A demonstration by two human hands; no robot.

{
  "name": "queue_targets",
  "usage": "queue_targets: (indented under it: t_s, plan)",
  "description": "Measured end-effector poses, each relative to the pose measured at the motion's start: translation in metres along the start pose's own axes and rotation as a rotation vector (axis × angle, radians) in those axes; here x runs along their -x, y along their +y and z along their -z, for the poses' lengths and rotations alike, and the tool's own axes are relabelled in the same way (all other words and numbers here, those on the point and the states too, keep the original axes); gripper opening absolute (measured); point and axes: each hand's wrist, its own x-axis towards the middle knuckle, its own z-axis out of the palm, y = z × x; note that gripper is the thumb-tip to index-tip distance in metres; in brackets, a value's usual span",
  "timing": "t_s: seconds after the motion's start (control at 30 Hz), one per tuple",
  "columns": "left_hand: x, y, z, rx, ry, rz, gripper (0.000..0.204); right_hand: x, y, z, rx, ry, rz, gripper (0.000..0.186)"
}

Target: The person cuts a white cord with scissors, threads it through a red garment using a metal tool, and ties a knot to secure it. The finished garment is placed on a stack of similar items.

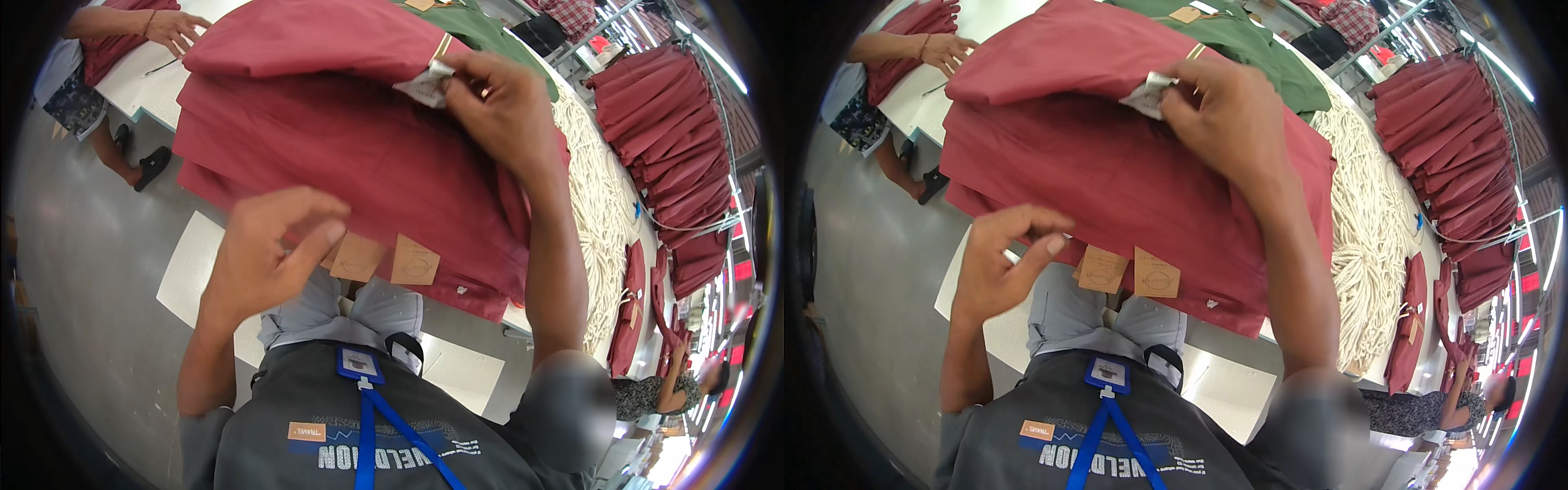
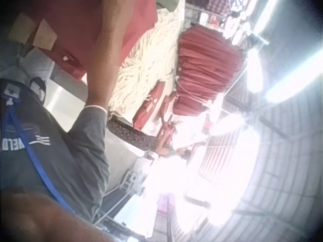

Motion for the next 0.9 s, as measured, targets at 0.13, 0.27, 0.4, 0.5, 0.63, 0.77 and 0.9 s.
queue_targets:
  t_s: [0.13, 0.27, 0.4, 0.5, 0.63, 0.77, 0.9]
  plan:
    - [-0.047, 0.006, -0.003, -0.298, 0.108, -0.305, 0.012, -0.018, 0.002, 0.018, -0.003, 0.026, -0.07, 0.025]
    - [-0.096, -0.004, -0.029, -0.612, 0.182, -0.463, 0.013, -0.024, 0.003, 0.026, 0.021, 0.033, -0.079, 0.026]
    - [-0.135, -0.019, -0.057, -0.879, 0.24, -0.52, 0.014, -0.023, 0.006, 0.025, -0.035, 0.066, -0.072, 0.026]
    - [-0.15, -0.026, -0.068, -1.062, 0.173, -0.459, 0.016, -0.019, 0.005, 0.024, 0.047, 0.081, -0.065, 0.023]
    - [-0.151, -0.008, -0.052, -0.798, 0.198, -0.506, 0.009, -0.017, 0.001, 0.026, -0.037, 0.096, -0.119, 0.021]
    - [-0.091, 0.027, 0.003, -0.283, 0.182, -0.561, 0.009, -0.016, 0.009, 0.031, -0.14, 0.068, -0.171, 0.021]
    - [0.026, 0.075, 0.084, -0.079, 0.005, -0.504, 0.012, 0.004, 0.014, 0.025, -0.453, -0.043, -0.157, 0.019]
